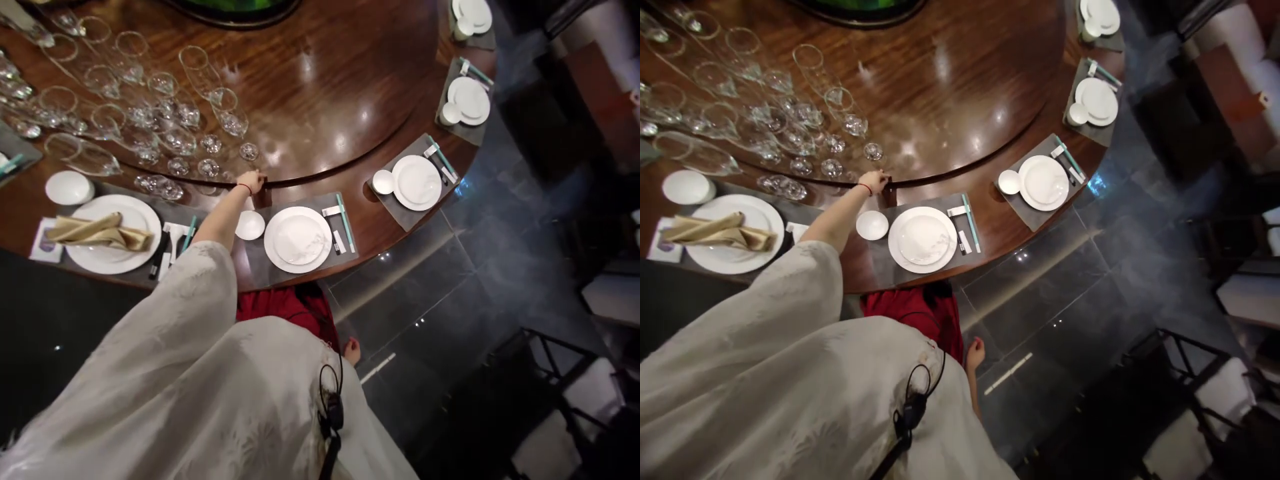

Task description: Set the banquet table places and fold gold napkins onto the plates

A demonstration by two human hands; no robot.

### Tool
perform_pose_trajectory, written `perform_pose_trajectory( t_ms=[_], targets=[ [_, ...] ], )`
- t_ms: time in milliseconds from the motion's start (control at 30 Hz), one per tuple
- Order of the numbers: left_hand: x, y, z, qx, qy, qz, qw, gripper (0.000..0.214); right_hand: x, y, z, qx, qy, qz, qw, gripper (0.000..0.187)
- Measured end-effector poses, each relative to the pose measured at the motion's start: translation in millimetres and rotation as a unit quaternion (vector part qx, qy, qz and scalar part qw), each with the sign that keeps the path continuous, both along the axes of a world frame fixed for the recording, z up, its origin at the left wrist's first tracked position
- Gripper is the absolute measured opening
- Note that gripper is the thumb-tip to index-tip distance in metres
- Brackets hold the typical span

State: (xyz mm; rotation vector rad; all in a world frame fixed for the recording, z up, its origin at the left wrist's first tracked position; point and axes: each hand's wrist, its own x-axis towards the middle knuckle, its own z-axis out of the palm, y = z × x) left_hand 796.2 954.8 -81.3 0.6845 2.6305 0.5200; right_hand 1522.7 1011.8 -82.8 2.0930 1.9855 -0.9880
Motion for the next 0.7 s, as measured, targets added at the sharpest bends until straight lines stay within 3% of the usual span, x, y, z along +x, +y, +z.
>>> perform_pose_trajectory(
  t_ms=[100,167,267,367,433,533,700],
  targets=[
    [14.3,-5.7,10.5,0.019,0.000,0.085,0.996,0.039,-7.0,81.4,4.3,0.045,0.081,0.041,0.995,0.027],
    [30.5,-15.6,20.9,0.069,0.015,0.127,0.989,0.040,-44.1,138.8,9.8,0.057,0.132,0.123,0.982,0.033],
    [56.4,-34.3,36.0,0.143,0.023,0.166,0.975,0.037,-140.7,214.1,25.5,0.075,0.187,0.258,0.945,0.038],
    [74.3,-52.2,45.4,0.176,0.016,0.227,0.958,0.034,-256.5,260.0,46.4,0.088,0.229,0.385,0.890,0.042],
    [78.5,-59.9,46.8,0.187,0.012,0.271,0.944,0.033,-328.5,271.3,59.0,0.088,0.243,0.444,0.858,0.043],
    [71.5,-60.2,41.0,0.202,0.001,0.335,0.920,0.032,-418.9,264.6,69.8,0.063,0.238,0.514,0.821,0.039],
    [38.8,-35.8,16.3,0.253,0.014,0.505,0.825,0.052,-523.1,228.5,61.9,0.021,0.169,0.643,0.747,0.031]
  ],
)
